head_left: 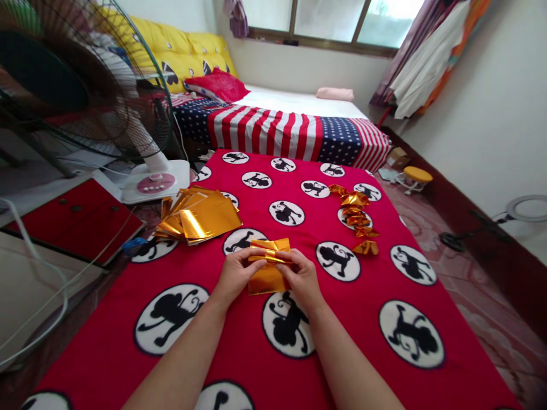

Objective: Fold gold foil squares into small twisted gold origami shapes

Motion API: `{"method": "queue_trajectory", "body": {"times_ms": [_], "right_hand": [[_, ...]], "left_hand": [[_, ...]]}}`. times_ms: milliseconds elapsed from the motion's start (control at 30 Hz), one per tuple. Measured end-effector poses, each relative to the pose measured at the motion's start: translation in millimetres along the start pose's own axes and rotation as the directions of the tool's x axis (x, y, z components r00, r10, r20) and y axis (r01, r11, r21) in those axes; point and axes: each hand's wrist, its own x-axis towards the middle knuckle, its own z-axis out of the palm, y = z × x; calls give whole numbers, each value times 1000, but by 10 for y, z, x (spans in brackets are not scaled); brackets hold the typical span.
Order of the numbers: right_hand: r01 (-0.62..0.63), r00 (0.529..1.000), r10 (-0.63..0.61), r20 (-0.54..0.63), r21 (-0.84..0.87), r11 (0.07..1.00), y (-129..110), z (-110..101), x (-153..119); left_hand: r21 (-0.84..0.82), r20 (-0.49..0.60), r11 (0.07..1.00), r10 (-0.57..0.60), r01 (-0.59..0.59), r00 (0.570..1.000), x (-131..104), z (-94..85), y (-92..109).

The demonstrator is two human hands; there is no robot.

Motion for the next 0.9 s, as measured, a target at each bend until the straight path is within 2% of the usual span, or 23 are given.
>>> {"method": "queue_trajectory", "body": {"times_ms": [267, 467, 600, 900], "right_hand": [[3, 1000, -3, 4, 3, 1000, 20, -10, -13], [-62, 998, 62, 0, 19, 998, 38, -10, -19], [-62, 998, 62, 1, 3, 998, 57, -4, -16], [-24, 1000, 23, -8, -11, 1000, 34, -5, -10]], "left_hand": [[225, 12, 964, 144, -143, 989, -19, 13, 63], [185, 11, 980, 79, -79, 997, -17, 3, 83], [197, 14, 979, 59, -60, 998, -13, 1, 65], [288, 27, 932, 222, -220, 975, -8, -14, 2]]}}
